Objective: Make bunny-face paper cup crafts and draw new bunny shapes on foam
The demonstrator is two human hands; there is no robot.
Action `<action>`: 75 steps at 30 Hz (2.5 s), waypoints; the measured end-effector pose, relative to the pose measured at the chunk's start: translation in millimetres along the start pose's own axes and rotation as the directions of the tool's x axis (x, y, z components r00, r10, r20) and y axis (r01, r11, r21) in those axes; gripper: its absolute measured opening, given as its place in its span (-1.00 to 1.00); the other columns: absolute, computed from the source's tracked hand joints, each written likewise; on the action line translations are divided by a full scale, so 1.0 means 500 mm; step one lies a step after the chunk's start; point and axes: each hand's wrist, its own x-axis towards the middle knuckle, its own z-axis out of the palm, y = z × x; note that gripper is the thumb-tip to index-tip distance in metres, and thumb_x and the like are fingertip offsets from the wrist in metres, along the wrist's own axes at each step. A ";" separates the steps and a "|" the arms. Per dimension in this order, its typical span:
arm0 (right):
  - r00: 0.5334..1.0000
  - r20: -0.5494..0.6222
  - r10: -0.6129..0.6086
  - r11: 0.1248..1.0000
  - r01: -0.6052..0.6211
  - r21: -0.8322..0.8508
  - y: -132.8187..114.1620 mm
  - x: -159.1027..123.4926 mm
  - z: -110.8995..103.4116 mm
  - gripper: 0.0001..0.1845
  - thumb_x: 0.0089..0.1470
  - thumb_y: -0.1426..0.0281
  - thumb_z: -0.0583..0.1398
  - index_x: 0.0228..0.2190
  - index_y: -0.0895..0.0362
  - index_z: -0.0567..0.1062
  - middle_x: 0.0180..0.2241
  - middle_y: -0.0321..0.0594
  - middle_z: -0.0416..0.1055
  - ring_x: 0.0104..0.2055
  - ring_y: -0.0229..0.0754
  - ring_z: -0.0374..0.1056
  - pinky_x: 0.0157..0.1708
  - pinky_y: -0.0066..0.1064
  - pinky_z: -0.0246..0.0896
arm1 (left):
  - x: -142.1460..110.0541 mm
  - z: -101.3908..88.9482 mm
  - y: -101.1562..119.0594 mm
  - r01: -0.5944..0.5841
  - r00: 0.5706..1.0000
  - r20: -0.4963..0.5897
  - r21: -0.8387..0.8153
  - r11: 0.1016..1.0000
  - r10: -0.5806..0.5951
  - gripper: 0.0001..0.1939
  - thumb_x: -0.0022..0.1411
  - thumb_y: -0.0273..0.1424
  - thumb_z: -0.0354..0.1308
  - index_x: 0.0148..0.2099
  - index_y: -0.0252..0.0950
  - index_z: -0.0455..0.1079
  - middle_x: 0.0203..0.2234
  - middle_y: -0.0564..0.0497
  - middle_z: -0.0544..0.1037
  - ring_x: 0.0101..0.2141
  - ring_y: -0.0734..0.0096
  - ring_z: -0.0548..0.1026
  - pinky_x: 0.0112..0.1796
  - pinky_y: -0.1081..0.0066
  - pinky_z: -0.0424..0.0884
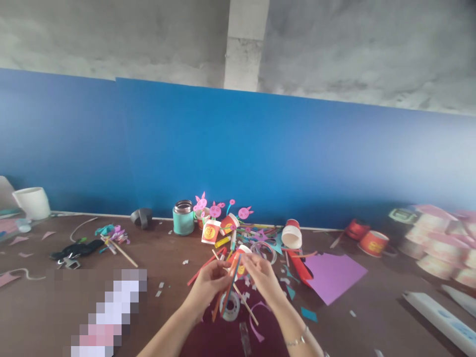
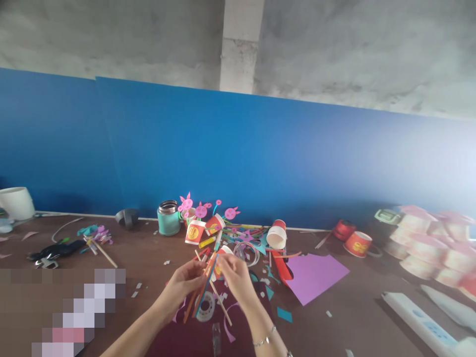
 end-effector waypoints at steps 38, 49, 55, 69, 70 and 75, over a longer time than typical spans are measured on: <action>0.945 0.307 0.114 0.924 -0.214 0.317 -0.002 -0.023 0.039 -0.60 -0.19 0.30 0.34 -0.22 0.10 0.52 -0.59 -0.39 0.37 -0.52 -0.27 0.30 -0.48 -0.47 0.19 | -0.004 -0.005 0.011 -0.018 0.997 -0.080 -0.181 0.983 0.003 -0.72 -0.09 -0.23 0.36 -0.45 -0.35 0.46 -0.57 0.03 0.54 -0.55 0.53 0.43 -0.44 0.54 0.31; 0.943 0.114 0.311 0.800 -0.325 0.505 -0.008 -0.007 -0.009 -0.75 -0.28 0.33 0.38 -0.52 0.19 0.47 -0.63 -0.33 0.42 -0.59 -0.32 0.30 -0.56 -0.52 0.13 | -0.001 -0.009 0.016 0.087 0.994 -0.053 -0.099 0.991 -0.092 -0.67 -0.12 -0.20 0.37 -0.45 -0.39 0.47 -0.60 -0.02 0.54 -0.57 0.49 0.46 -0.46 0.52 0.33; 0.969 0.062 0.238 0.794 -0.231 0.562 -0.013 -0.017 0.037 -0.71 -0.22 0.23 0.37 -0.55 0.19 0.48 -0.66 -0.39 0.32 -0.65 -0.40 0.13 -0.61 -0.54 0.00 | -0.007 0.000 0.007 0.119 0.992 0.046 -0.059 0.991 -0.117 -0.68 -0.11 -0.20 0.36 -0.49 -0.38 0.46 -0.63 0.03 0.50 -0.62 0.54 0.39 -0.48 0.50 0.33; 0.989 0.046 0.139 0.878 -0.144 0.457 -0.012 -0.024 0.048 -0.67 -0.10 0.14 0.30 -0.45 0.18 0.49 -0.66 -0.35 0.36 -0.59 -0.31 0.23 -0.50 -0.47 0.17 | -0.011 0.016 -0.004 0.025 0.999 -0.035 0.206 0.978 -0.018 -0.52 0.02 -0.03 0.19 -0.38 -0.43 0.49 -0.68 0.04 0.44 -0.66 0.58 0.31 -0.60 0.58 0.15; 0.989 0.046 0.140 0.886 -0.146 0.441 -0.015 -0.024 0.048 -0.66 -0.12 0.14 0.30 -0.44 0.18 0.51 -0.62 -0.32 0.39 -0.56 -0.28 0.27 -0.47 -0.45 0.20 | -0.011 0.016 -0.004 0.025 0.998 -0.055 0.193 0.981 -0.015 -0.54 0.01 -0.05 0.21 -0.38 -0.43 0.49 -0.68 0.04 0.45 -0.66 0.58 0.32 -0.59 0.58 0.16; 0.991 0.066 0.116 0.915 -0.133 0.381 -0.028 -0.024 0.050 -0.62 -0.22 0.13 0.35 -0.40 0.16 0.59 -0.43 -0.19 0.51 -0.37 -0.12 0.37 -0.36 -0.38 0.26 | -0.016 0.020 -0.001 0.080 0.992 -0.104 0.080 0.994 -0.072 -0.54 -0.13 -0.09 0.32 -0.35 -0.42 0.50 -0.61 0.01 0.50 -0.57 0.45 0.43 -0.48 0.48 0.34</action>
